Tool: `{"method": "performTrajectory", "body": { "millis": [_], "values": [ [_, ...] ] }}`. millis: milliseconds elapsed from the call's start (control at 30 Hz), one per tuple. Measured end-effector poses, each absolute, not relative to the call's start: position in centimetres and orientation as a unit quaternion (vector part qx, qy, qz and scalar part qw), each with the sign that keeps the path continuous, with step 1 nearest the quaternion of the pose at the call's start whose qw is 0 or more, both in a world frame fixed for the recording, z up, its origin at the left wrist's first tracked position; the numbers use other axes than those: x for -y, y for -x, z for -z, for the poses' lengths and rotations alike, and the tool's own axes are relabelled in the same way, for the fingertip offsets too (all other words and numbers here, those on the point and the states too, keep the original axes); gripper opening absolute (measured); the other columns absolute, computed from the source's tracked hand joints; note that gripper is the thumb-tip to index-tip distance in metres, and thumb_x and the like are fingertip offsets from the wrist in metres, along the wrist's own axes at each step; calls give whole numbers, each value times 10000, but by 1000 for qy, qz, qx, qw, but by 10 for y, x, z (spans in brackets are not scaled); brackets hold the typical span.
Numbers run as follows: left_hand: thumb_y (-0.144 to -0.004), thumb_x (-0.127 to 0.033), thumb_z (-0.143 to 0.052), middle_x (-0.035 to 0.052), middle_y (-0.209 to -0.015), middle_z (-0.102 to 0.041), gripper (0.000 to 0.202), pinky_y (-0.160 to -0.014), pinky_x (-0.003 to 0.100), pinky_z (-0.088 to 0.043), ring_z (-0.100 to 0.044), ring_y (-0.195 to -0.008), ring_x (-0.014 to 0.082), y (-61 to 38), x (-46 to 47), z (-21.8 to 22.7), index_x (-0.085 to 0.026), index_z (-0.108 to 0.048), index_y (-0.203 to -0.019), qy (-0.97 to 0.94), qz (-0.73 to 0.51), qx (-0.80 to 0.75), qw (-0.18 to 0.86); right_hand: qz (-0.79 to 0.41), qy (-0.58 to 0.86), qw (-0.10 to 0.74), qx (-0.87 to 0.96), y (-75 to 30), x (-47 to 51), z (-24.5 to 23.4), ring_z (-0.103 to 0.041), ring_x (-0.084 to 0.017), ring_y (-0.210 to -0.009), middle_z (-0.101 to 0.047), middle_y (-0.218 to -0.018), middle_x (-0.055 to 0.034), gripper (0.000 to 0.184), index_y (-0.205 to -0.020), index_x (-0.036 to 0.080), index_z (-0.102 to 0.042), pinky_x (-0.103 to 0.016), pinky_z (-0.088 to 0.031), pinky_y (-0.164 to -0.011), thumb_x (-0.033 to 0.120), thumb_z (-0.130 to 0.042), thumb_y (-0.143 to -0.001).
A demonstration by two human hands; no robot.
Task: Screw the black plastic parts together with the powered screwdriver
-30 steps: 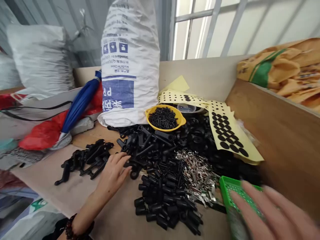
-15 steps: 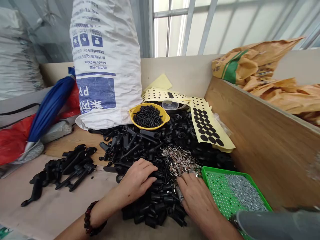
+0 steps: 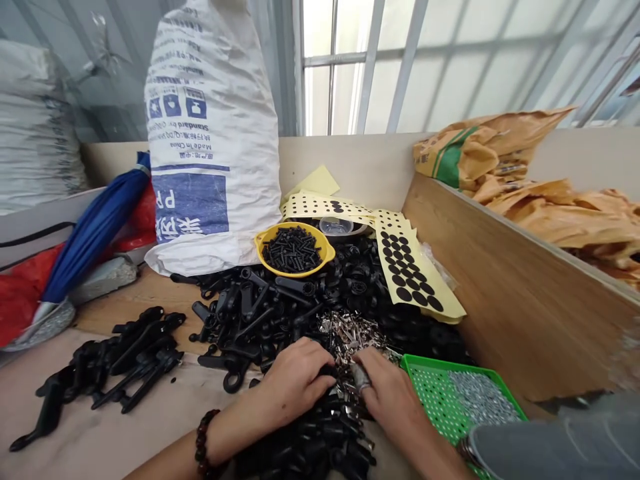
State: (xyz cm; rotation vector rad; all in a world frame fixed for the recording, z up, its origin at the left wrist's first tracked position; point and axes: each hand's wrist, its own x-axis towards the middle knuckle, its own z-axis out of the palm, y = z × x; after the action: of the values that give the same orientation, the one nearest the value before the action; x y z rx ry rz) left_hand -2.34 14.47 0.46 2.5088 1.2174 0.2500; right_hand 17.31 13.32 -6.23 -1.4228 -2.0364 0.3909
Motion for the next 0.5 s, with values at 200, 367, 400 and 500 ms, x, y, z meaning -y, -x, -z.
{"method": "performTrajectory", "body": {
  "millis": [200,367,400,500],
  "values": [
    [-866,-288,-591,119,-975,-676,172,-789,366,-490,-614,-919,269,-14,-159,-6,-136,-599,-946,-876,-69,-447,169,-339,560,429,623,-182,-142,51,-647,-193,-623,-679,-706,-49,201,-813,178,-602,-277,-510,-572,261,-438,-730],
    [-893,-192,-490,75,-852,-703,146,-691,277,-477,-647,-765,204,-23,-166,-4,-164,-633,-896,-873,-85,-439,194,-397,547,481,559,-183,-136,46,-650,-203,-727,-676,-761,-46,173,-802,189,-608,-275,-515,-661,264,-489,-701],
    [-896,-177,-471,66,-818,-702,172,-669,261,-467,-643,-732,192,-22,-166,-4,-166,-642,-879,-872,-91,-438,200,-396,546,483,558,-182,-134,47,-635,-193,-707,-664,-738,-26,178,-800,197,-607,-261,-499,-650,246,-489,-676],
    [-897,-144,-439,34,-727,-687,238,-622,221,-431,-608,-644,149,-15,-164,-3,-164,-663,-820,-869,-110,-428,220,-345,559,460,598,-181,-129,52,-598,-176,-663,-644,-699,13,239,-844,223,-624,-240,-454,-618,224,-463,-668]
  ]
}}
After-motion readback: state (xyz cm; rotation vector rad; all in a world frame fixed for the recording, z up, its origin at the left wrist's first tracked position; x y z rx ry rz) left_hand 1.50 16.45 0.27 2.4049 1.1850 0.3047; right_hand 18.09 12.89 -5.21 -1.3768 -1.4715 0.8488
